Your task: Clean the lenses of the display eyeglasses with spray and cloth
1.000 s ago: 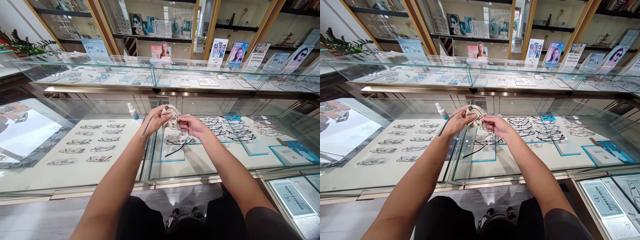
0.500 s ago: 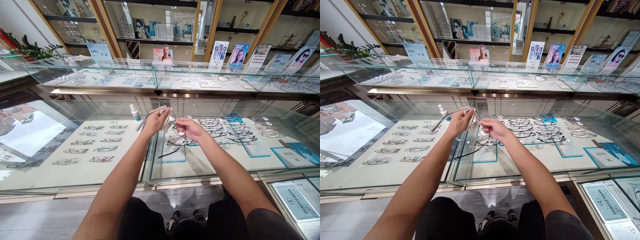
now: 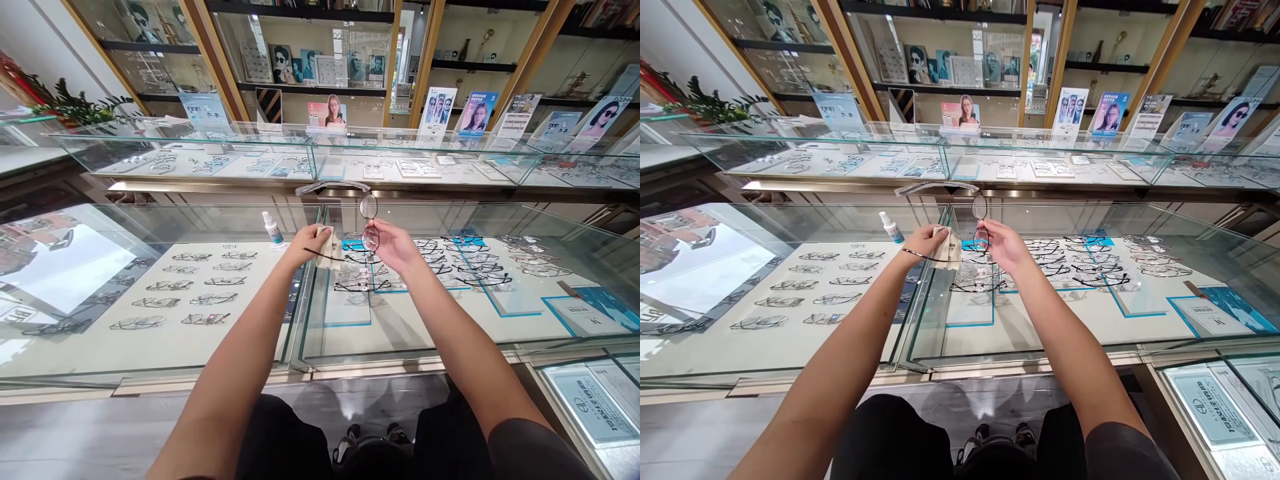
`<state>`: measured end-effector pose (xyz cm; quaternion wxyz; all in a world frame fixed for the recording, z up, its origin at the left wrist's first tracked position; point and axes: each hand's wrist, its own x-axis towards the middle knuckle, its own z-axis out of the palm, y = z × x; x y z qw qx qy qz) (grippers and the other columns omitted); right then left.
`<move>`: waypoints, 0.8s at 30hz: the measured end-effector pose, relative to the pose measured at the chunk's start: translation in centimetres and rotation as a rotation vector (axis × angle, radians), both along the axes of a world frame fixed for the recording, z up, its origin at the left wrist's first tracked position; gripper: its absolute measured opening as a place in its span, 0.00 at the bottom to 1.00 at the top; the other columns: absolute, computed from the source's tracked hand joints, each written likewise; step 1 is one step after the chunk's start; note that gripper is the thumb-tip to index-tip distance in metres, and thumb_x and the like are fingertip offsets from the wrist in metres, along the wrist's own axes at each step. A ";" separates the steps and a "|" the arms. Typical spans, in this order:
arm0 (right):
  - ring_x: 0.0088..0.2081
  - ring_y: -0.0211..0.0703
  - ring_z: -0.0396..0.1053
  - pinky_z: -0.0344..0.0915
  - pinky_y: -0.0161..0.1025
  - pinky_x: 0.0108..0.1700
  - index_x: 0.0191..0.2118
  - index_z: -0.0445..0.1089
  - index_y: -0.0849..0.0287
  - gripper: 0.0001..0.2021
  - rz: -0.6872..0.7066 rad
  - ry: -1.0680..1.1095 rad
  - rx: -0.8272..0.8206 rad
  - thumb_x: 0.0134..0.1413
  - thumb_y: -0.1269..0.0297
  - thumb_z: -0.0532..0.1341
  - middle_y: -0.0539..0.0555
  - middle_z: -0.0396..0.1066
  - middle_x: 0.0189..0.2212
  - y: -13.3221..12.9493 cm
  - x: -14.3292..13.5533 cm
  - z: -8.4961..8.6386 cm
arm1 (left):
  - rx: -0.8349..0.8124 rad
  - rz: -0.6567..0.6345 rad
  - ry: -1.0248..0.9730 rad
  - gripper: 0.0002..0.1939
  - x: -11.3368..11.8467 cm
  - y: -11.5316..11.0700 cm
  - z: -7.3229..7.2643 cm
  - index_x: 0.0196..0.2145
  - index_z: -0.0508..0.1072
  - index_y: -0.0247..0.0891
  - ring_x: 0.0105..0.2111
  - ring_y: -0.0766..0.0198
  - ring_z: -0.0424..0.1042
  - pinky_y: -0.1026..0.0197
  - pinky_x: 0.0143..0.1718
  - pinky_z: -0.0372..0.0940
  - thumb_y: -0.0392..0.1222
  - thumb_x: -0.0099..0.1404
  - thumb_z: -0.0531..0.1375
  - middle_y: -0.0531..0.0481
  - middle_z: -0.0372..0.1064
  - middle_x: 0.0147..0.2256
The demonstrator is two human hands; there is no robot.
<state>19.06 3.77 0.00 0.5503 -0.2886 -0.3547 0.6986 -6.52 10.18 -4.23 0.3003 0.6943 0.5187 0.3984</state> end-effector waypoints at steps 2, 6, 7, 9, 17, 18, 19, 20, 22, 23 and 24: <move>0.37 0.40 0.73 0.64 0.37 0.37 0.34 0.77 0.54 0.10 -0.053 0.032 -0.016 0.45 0.61 0.75 0.50 0.76 0.34 0.2 0.1 0.0 | 0.018 0.073 0.047 0.17 0.0 0.5 -0.7 0.38 0.80 0.38 0.34 0.55 0.72 0.58 0.39 0.63 0.55 0.61 0.68 0.47 0.76 0.31; 0.37 0.39 0.72 0.63 0.37 0.36 0.36 0.78 0.53 0.14 -0.160 0.088 -0.045 0.42 0.61 0.77 0.49 0.77 0.34 0.6 0.5 0.1 | 0.155 0.229 -0.043 0.18 0.5 0.0 -0.4 0.50 0.77 0.38 0.49 0.50 0.76 0.52 0.53 0.67 0.42 0.63 0.63 0.38 0.79 0.49; 0.37 0.39 0.72 0.63 0.37 0.36 0.36 0.78 0.53 0.14 -0.187 0.093 -0.046 0.41 0.60 0.77 0.49 0.77 0.35 0.7 0.6 0.1 | 0.230 0.262 -0.097 0.17 0.9 -0.5 0.0 0.51 0.76 0.38 0.52 0.51 0.75 0.51 0.56 0.66 0.40 0.65 0.60 0.38 0.77 0.53; 0.38 0.40 0.72 0.63 0.37 0.36 0.37 0.78 0.52 0.16 -0.245 0.089 -0.033 0.41 0.58 0.77 0.49 0.79 0.37 0.7 0.8 0.2 | 0.421 0.350 -0.210 0.17 1.7 -1.8 1.0 0.54 0.73 0.38 0.54 0.53 0.74 0.52 0.57 0.67 0.38 0.69 0.55 0.38 0.75 0.55; 0.40 0.39 0.72 0.63 0.36 0.38 0.38 0.80 0.51 0.18 -0.428 0.055 -0.011 0.38 0.55 0.78 0.48 0.80 0.39 0.3 0.3 0.4 | 0.986 0.129 0.259 0.13 6.1 -7.7 3.4 0.51 0.80 0.44 0.54 0.46 0.72 0.41 0.59 0.66 0.41 0.69 0.65 0.40 0.77 0.51; 0.39 0.39 0.72 0.63 0.36 0.38 0.37 0.80 0.52 0.17 -0.432 0.061 -0.019 0.38 0.56 0.78 0.48 0.80 0.39 0.2 0.2 0.4 | 1.010 0.072 0.298 0.13 6.4 -7.9 3.4 0.52 0.80 0.45 0.55 0.46 0.72 0.42 0.59 0.66 0.40 0.70 0.65 0.40 0.78 0.52; 0.39 0.39 0.72 0.63 0.36 0.38 0.37 0.81 0.52 0.17 -0.434 0.063 -0.026 0.38 0.56 0.78 0.48 0.81 0.39 0.1 0.0 0.3 | 1.028 0.033 0.318 0.13 6.6 -7.9 3.4 0.52 0.81 0.46 0.55 0.47 0.72 0.43 0.59 0.67 0.39 0.71 0.65 0.42 0.79 0.52; 0.38 0.39 0.72 0.63 0.36 0.37 0.37 0.81 0.52 0.17 -0.437 0.064 -0.033 0.38 0.56 0.78 0.48 0.81 0.39 0.1 -0.1 0.3 | 1.043 0.010 0.322 0.12 6.6 -7.9 3.4 0.51 0.82 0.47 0.55 0.49 0.72 0.44 0.58 0.68 0.39 0.71 0.65 0.43 0.80 0.51; 0.37 0.38 0.72 0.62 0.36 0.36 0.36 0.82 0.52 0.16 -0.435 0.060 -0.043 0.38 0.55 0.78 0.48 0.81 0.37 -0.1 -0.4 0.2 | 1.066 -0.005 0.305 0.10 6.5 -7.5 3.2 0.49 0.83 0.48 0.51 0.51 0.74 0.47 0.54 0.70 0.38 0.72 0.65 0.46 0.83 0.47; 0.36 0.38 0.71 0.62 0.35 0.35 0.36 0.82 0.52 0.16 -0.430 0.059 -0.048 0.38 0.54 0.78 0.48 0.81 0.36 -0.1 -0.6 0.1 | 1.071 -0.006 0.297 0.10 6.4 -7.3 3.2 0.48 0.84 0.49 0.49 0.52 0.74 0.48 0.51 0.71 0.38 0.72 0.65 0.47 0.83 0.44; 0.35 0.37 0.71 0.61 0.35 0.34 0.35 0.82 0.53 0.16 -0.423 0.058 -0.053 0.38 0.54 0.79 0.48 0.80 0.35 -0.2 -0.7 0.0 | 1.072 -0.007 0.292 0.09 6.3 -7.1 3.1 0.47 0.84 0.49 0.47 0.53 0.74 0.49 0.49 0.71 0.38 0.72 0.65 0.48 0.84 0.42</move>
